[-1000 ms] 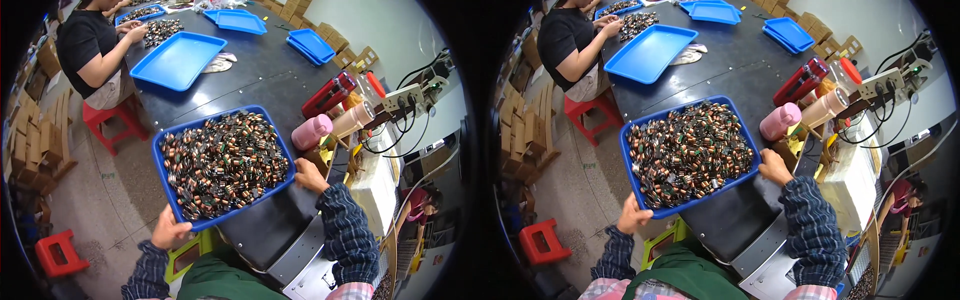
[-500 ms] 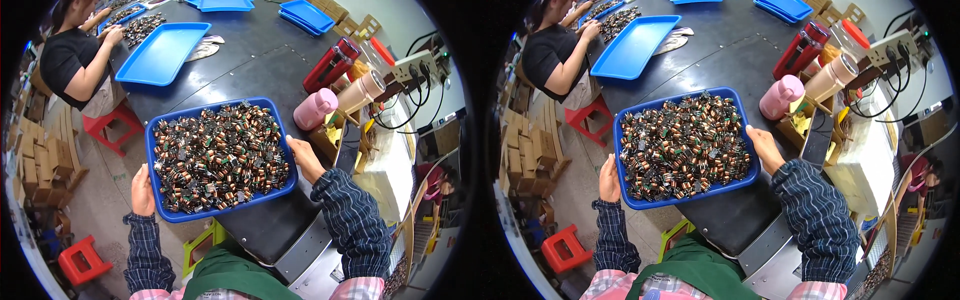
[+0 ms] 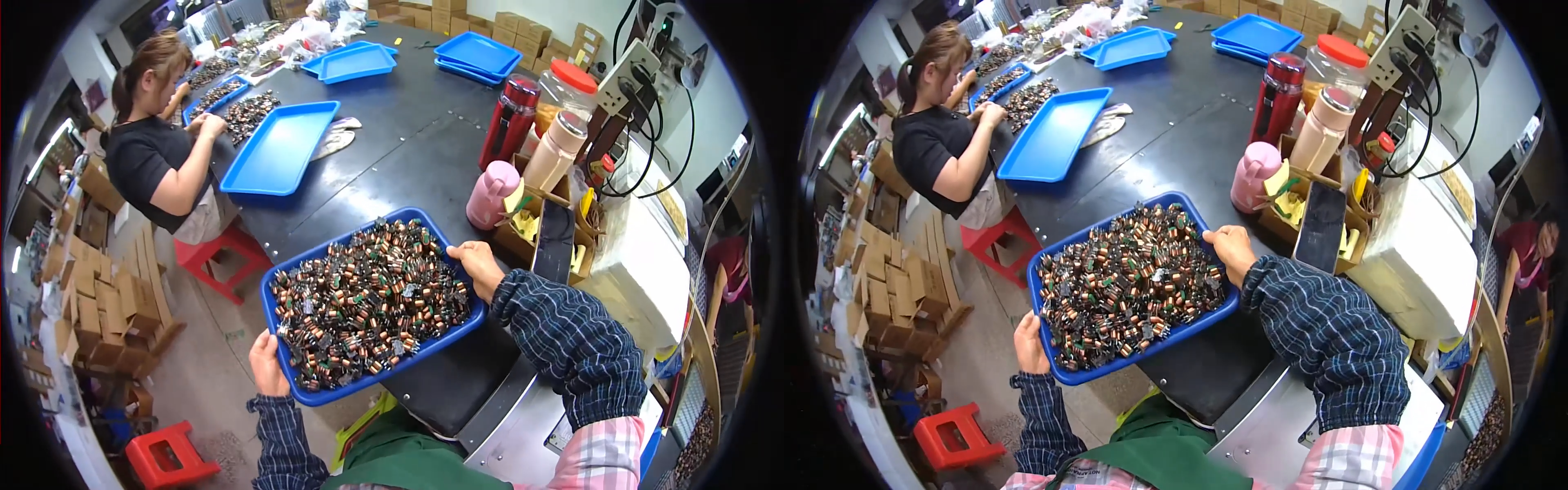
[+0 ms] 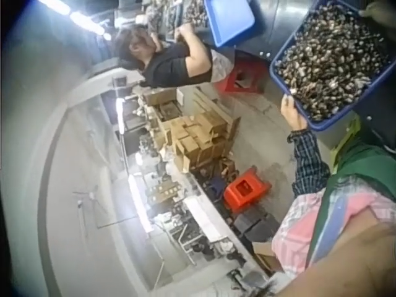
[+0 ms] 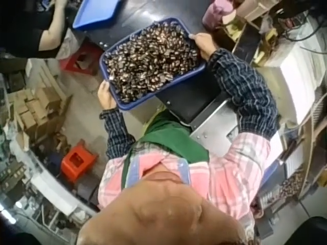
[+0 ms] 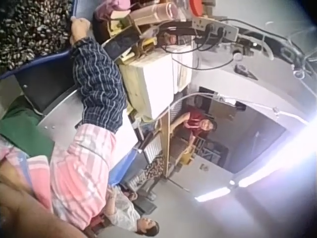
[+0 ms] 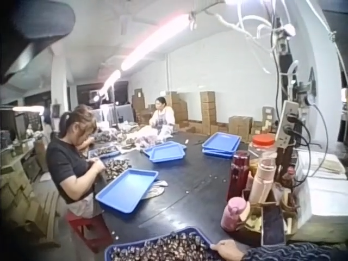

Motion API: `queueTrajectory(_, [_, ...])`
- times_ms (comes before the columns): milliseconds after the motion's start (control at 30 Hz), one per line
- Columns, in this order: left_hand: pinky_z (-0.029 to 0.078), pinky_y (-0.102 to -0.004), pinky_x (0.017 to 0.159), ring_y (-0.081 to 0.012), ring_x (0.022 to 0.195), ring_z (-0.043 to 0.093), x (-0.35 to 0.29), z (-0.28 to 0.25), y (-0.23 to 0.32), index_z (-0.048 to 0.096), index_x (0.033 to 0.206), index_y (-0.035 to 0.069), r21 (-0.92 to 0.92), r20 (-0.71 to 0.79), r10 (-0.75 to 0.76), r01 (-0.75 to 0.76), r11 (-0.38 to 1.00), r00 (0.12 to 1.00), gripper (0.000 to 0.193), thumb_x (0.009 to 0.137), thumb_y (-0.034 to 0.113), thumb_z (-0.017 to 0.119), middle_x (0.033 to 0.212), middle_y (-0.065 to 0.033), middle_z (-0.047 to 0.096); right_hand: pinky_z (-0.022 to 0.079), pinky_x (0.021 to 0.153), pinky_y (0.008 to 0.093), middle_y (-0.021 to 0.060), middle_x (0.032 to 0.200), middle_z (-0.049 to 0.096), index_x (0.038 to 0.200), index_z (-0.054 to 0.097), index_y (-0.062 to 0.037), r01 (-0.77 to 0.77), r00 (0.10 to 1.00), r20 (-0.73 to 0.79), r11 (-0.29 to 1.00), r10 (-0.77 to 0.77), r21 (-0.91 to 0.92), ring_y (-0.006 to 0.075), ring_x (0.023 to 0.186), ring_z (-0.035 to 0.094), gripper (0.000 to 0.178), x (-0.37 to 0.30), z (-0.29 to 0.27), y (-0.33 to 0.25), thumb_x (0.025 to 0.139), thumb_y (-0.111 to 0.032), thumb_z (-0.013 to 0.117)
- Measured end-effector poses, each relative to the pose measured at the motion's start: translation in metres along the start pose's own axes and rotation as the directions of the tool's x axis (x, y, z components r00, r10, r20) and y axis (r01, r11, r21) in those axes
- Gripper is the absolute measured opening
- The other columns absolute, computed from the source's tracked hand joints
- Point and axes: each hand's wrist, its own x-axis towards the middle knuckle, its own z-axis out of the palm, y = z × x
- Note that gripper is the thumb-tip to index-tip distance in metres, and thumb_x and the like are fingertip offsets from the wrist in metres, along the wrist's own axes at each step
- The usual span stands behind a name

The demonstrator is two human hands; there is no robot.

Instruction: The person sorts and assembles small electronic components by hand, placing them into a metal fixture on a plastic tray.

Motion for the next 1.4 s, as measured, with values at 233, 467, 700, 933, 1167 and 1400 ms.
queueTrajectory(233, [0.048,-0.0193,0.05,-0.0113,0.065,0.06,-0.059,0.018,0.057,0.049,0.106,-0.005,0.057,-0.151,0.115,-0.108,0.993,0.982,0.025,0.084,0.004,0.045,0.088,-0.008,0.061,0.04,0.051,0.0275,0.0052,0.06,0.051,0.062,0.05,-0.004,-0.04,0.982,0.188,0.965,-0.01,0.259,0.0129,0.053,0.048,0.015,-0.077,-0.009,-0.033,0.075,-0.007,0.058])
queueTrajectory(467, [0.044,-0.0281,0.082,-0.016,0.09,0.056,-0.068,0.081,0.105,0.047,0.109,-0.005,0.078,0.21,0.085,-0.104,0.992,0.974,0.029,0.089,0.013,0.036,0.102,-0.0104,0.057,0.043,0.056,0.0209,0.0015,0.066,0.055,0.071,0.053,-0.0044,0.082,0.966,0.174,0.868,-0.19,0.489,0.0085,0.057,0.051,0.009,-0.128,-0.082,-0.036,0.078,-0.007,0.056])
queueTrajectory(700, [0.044,-0.025,0.078,-0.0129,0.088,0.056,-0.037,0.242,0.034,0.05,0.107,-0.004,0.034,0.398,-0.124,0.12,0.992,0.909,0.028,0.089,0.015,0.041,0.1,-0.0085,0.058,0.047,0.059,0.0212,0.0058,0.073,0.06,0.078,0.055,-0.002,0.294,0.952,-0.246,0.763,-0.181,0.575,0.0106,0.062,0.057,0.006,-0.208,-0.261,-0.001,0.08,-0.008,0.054])
queueTrajectory(933, [0.045,-0.0209,0.067,-0.0096,0.077,0.057,-0.037,0.416,-0.063,0.056,0.095,-0.002,0.217,0.759,-0.301,0.212,0.953,0.578,0.021,0.085,0.015,0.049,0.088,-0.0058,0.061,0.05,0.068,0.0277,0.0112,0.082,0.063,0.088,0.056,0.0019,0.471,0.81,-0.586,0.615,-0.017,0.633,0.0178,0.071,0.061,0.017,-0.282,-0.38,0.079,0.083,-0.012,0.048])
queueTrajectory(1167, [0.043,-0.0178,0.051,-0.0064,0.057,0.054,-0.072,0.54,-0.192,0.058,0.081,0.002,0.256,0.8,-0.386,0.319,0.912,0.459,0.02,0.085,0.021,0.05,0.071,-0.0013,0.06,0.051,0.063,0.0278,0.0109,0.08,0.062,0.087,0.057,0.0001,0.5,0.728,-0.686,0.666,0.025,0.554,0.0166,0.068,0.061,0.019,-0.298,-0.508,0.146,0.084,-0.016,0.048])
queueTrajectory(1400, [0.046,-0.0193,0.06,-0.0071,0.068,0.057,-0.123,0.563,-0.202,0.056,0.094,-0.001,0.295,0.738,-0.396,0.266,0.918,0.546,0.023,0.087,0.019,0.047,0.083,-0.0035,0.061,0.051,0.066,0.0256,0.0104,0.084,0.062,0.091,0.057,0.0018,0.513,0.707,-0.707,0.68,0.013,0.525,0.0153,0.072,0.061,0.019,-0.299,-0.556,0.167,0.085,-0.015,0.048])
